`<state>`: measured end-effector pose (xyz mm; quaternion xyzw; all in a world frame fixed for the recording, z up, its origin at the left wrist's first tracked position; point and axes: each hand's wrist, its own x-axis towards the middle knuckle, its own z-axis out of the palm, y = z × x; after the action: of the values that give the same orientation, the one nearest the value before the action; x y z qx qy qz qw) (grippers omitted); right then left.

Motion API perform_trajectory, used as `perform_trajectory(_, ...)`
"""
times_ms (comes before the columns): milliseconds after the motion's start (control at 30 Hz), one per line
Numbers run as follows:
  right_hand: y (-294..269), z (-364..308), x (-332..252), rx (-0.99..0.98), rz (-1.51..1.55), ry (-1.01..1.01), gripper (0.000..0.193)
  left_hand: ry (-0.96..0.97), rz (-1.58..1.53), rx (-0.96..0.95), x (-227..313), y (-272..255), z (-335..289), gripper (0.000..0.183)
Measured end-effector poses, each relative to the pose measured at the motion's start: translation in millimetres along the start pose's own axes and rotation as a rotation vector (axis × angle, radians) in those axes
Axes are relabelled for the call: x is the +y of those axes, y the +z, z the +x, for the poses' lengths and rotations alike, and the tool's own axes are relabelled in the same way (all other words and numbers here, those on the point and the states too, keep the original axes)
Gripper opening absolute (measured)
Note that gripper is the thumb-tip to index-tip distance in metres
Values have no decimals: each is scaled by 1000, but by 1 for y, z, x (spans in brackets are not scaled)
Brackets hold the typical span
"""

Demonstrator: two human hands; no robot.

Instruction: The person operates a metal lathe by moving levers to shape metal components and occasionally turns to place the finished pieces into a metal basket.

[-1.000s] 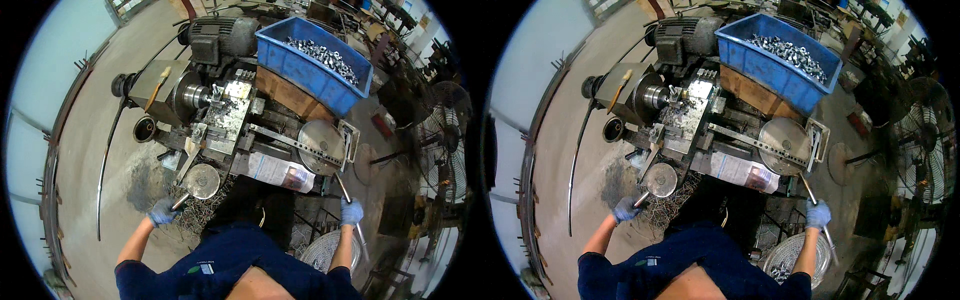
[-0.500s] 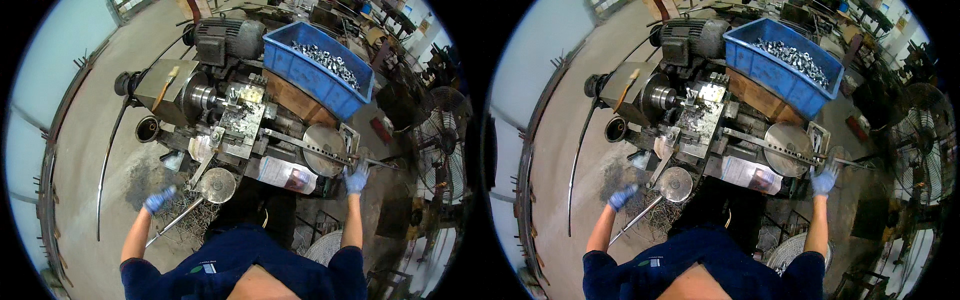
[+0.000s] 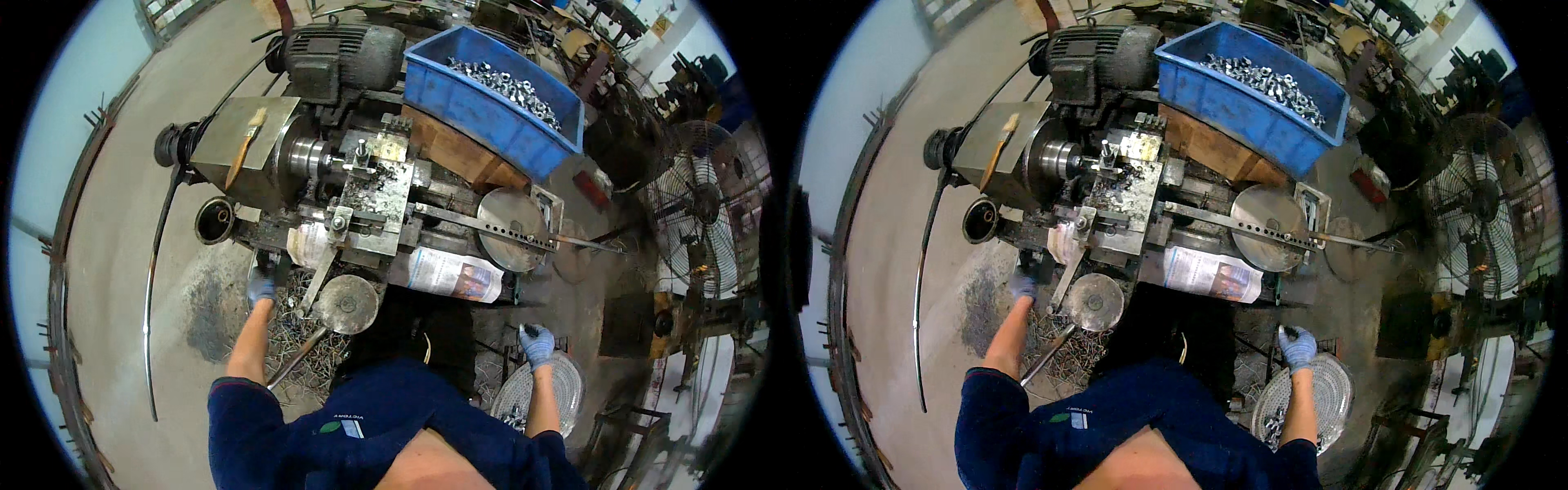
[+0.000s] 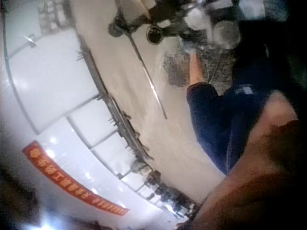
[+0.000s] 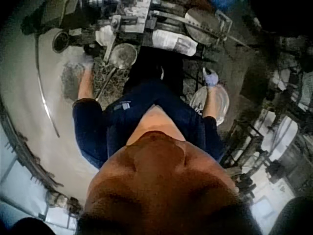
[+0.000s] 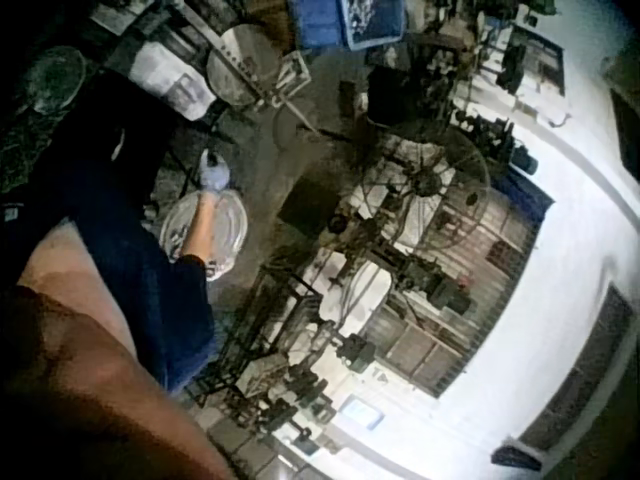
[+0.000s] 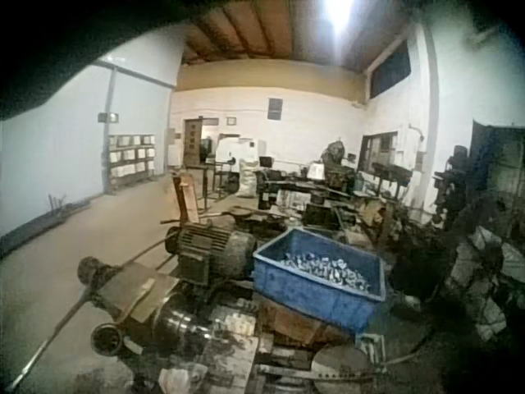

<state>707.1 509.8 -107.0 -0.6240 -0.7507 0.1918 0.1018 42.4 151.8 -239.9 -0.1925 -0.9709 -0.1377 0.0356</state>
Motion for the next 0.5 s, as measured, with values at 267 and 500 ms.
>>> perform_trajectory(267,-91,42,-158,85,63,-359,33,150,242,-517,7,-87,20,46)
perform_trajectory(500,-98,49,-393,119,253,-971,37,173,-27,-458,4,-180,32,44)
